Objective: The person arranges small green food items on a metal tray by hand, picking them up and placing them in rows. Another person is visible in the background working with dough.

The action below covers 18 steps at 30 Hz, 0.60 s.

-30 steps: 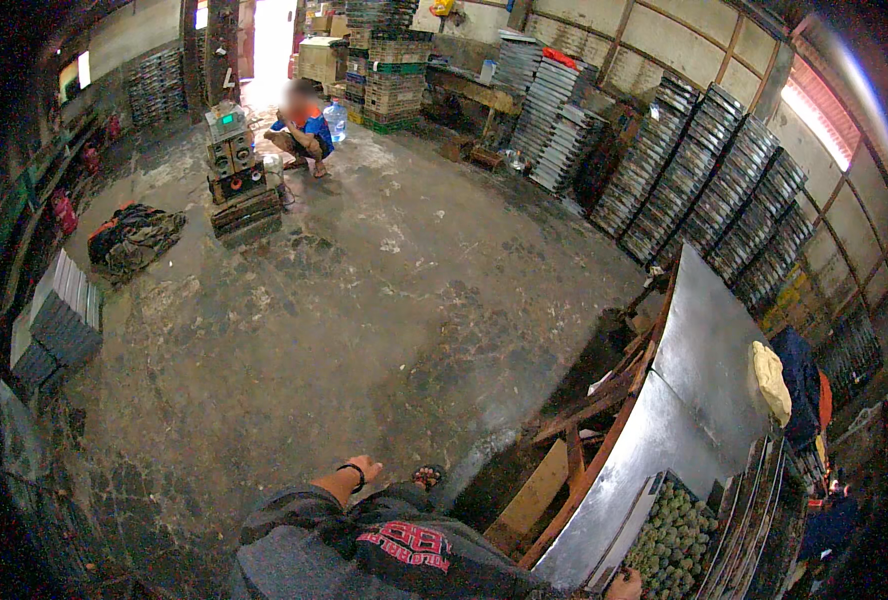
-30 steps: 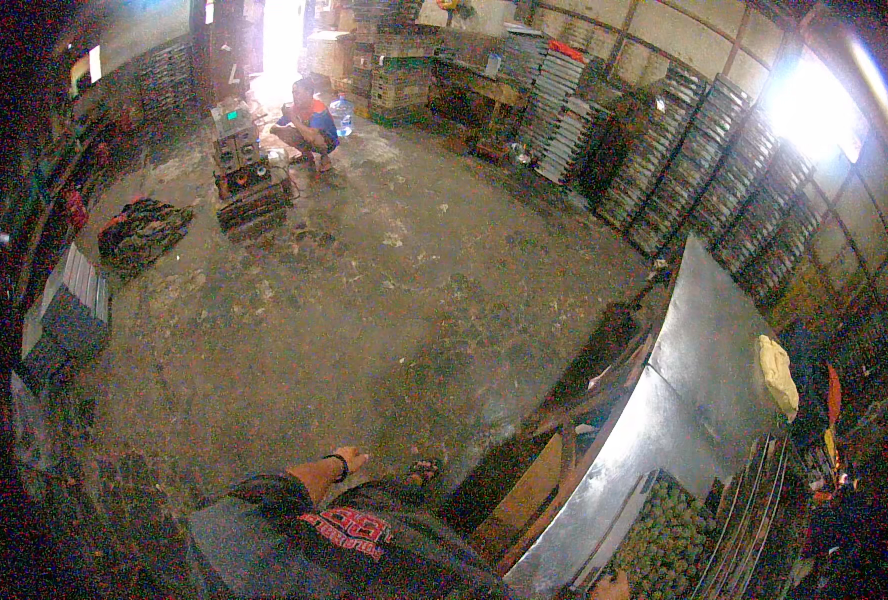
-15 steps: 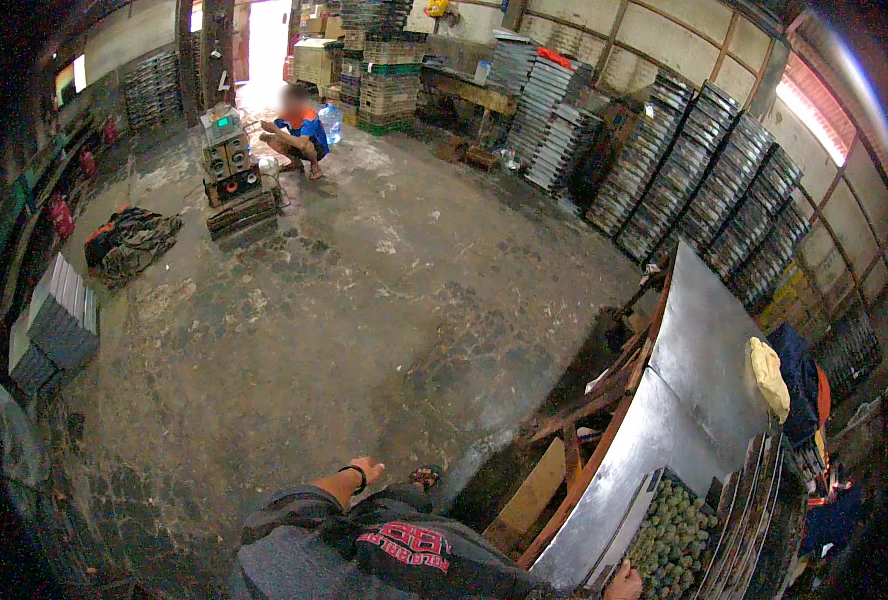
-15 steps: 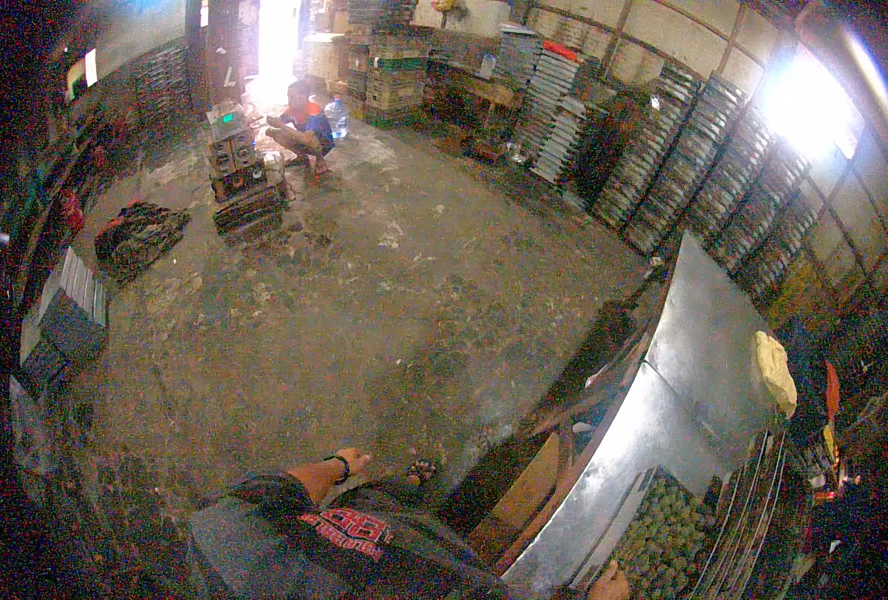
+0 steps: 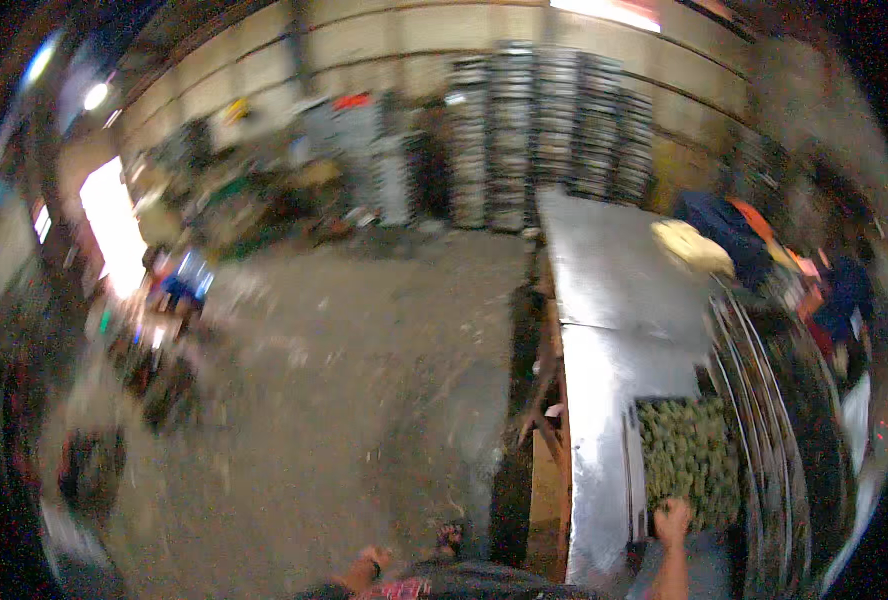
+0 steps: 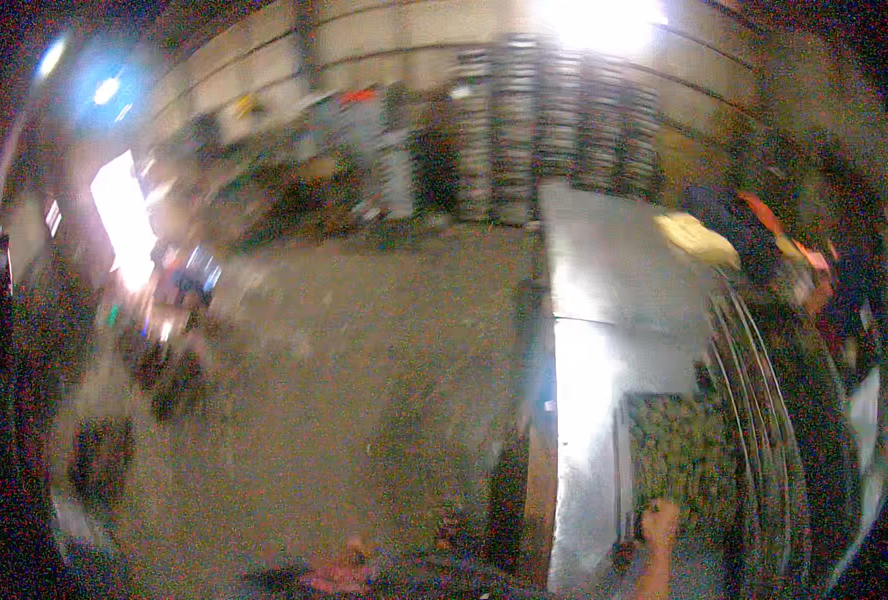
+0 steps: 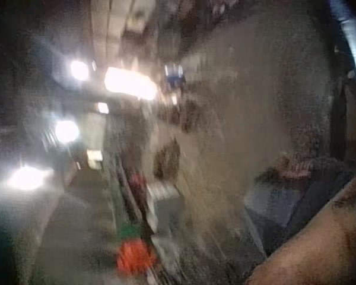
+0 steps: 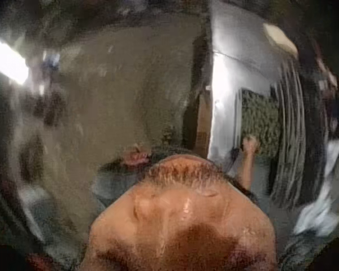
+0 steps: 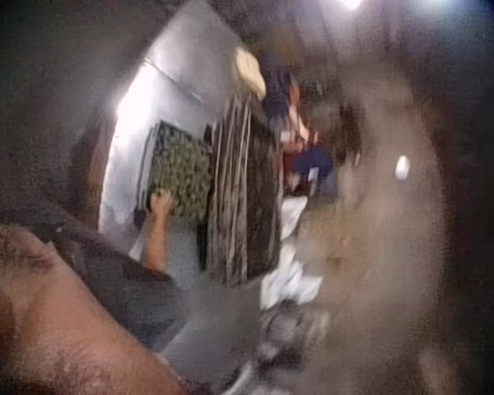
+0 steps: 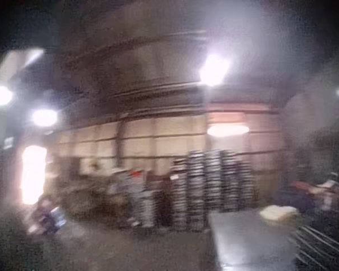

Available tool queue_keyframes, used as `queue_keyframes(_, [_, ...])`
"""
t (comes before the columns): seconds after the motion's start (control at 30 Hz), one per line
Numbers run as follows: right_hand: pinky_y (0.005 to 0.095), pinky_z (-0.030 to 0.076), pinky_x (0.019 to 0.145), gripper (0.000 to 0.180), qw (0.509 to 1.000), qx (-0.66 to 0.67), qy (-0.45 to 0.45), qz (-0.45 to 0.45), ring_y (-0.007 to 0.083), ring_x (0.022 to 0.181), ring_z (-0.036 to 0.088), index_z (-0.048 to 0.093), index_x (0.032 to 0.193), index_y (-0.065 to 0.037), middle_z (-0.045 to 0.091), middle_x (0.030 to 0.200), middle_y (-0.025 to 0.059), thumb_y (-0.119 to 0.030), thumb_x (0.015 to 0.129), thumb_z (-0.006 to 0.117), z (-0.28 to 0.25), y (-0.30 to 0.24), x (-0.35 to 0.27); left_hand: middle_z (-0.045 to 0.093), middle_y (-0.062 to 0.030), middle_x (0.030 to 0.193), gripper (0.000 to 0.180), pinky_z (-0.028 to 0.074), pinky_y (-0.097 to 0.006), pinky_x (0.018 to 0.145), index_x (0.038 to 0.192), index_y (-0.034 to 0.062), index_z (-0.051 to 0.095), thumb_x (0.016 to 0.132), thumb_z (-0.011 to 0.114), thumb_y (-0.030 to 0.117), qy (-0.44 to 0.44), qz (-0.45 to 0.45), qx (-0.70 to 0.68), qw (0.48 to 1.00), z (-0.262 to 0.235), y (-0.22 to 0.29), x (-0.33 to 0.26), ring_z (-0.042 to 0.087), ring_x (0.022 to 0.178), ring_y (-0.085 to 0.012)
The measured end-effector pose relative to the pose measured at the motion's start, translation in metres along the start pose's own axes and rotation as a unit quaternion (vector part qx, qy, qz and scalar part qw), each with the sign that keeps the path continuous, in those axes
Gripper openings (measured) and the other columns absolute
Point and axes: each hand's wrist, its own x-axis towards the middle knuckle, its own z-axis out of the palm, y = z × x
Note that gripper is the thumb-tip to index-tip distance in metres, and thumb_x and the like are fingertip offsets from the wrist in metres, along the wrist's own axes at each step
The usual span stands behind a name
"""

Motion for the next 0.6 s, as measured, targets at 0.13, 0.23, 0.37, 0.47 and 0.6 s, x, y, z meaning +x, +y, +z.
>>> queue_keyframes(0.13, [0.046,0.046,0.069,0.025,0.998,-0.008,-0.057,0.034,0.04,0.076,0.056,0.064,0.078,-0.003,0.06,0.076,0.022,-0.011,0.056,0.055,0.009,-0.004,0.008,0.061,-0.021,0.097,0.049,0.044,-0.045,0.079,0.095,0.0011,0.063,0.084,0.045,0.045,-0.03,0.05,0.013,0.998,-0.005,0.048,0.042,0.058,0.09,-0.0341])
queue_keyframes(0.23, [0.0446,0.047,0.075,0.03,0.984,-0.053,-0.126,0.114,0.0383,0.083,0.057,0.066,0.085,-0.007,0.06,0.085,0.0221,-0.012,0.058,0.054,-0.003,-0.018,0.014,0.06,-0.021,0.098,0.049,0.044,-0.045,0.079,0.096,0.0011,0.062,0.084,0.045,0.045,-0.091,0.114,0.052,0.988,0.008,0.101,0.071,0.058,0.09,-0.0342])
queue_keyframes(0.37, [0.0433,0.048,0.076,0.029,0.978,-0.021,-0.133,0.157,0.036,0.084,0.059,0.067,0.088,-0.01,0.062,0.085,0.0196,-0.028,0.066,0.061,-0.02,-0.042,0.02,0.06,-0.0211,0.099,0.049,0.044,-0.044,0.079,0.097,0.001,0.062,0.084,0.045,0.045,-0.164,0.176,0.114,0.964,0.014,0.14,0.099,0.057,0.091,-0.0342])
queue_keyframes(0.47, [0.0435,0.048,0.075,0.032,0.958,-0.077,-0.166,0.22,0.0358,0.082,0.059,0.067,0.087,-0.009,0.063,0.085,0.0189,-0.035,0.069,0.061,-0.029,-0.061,0.02,0.06,-0.0211,0.099,0.049,0.044,-0.044,0.08,0.098,0.001,0.061,0.084,0.045,0.045,-0.208,0.209,0.142,0.945,0.024,0.174,0.123,0.057,0.091,-0.0343])
queue_keyframes(0.6, [0.0434,0.048,0.076,0.033,0.95,-0.088,-0.19,0.232,0.036,0.082,0.06,0.066,0.093,-0.01,0.063,0.089,0.0182,-0.035,0.072,0.059,-0.022,-0.052,0.026,0.059,-0.0212,0.1,0.049,0.044,-0.044,0.08,0.098,0.0009,0.061,0.084,0.045,0.045,-0.252,0.233,0.166,0.924,0.03,0.212,0.16,0.057,0.092,-0.0343])
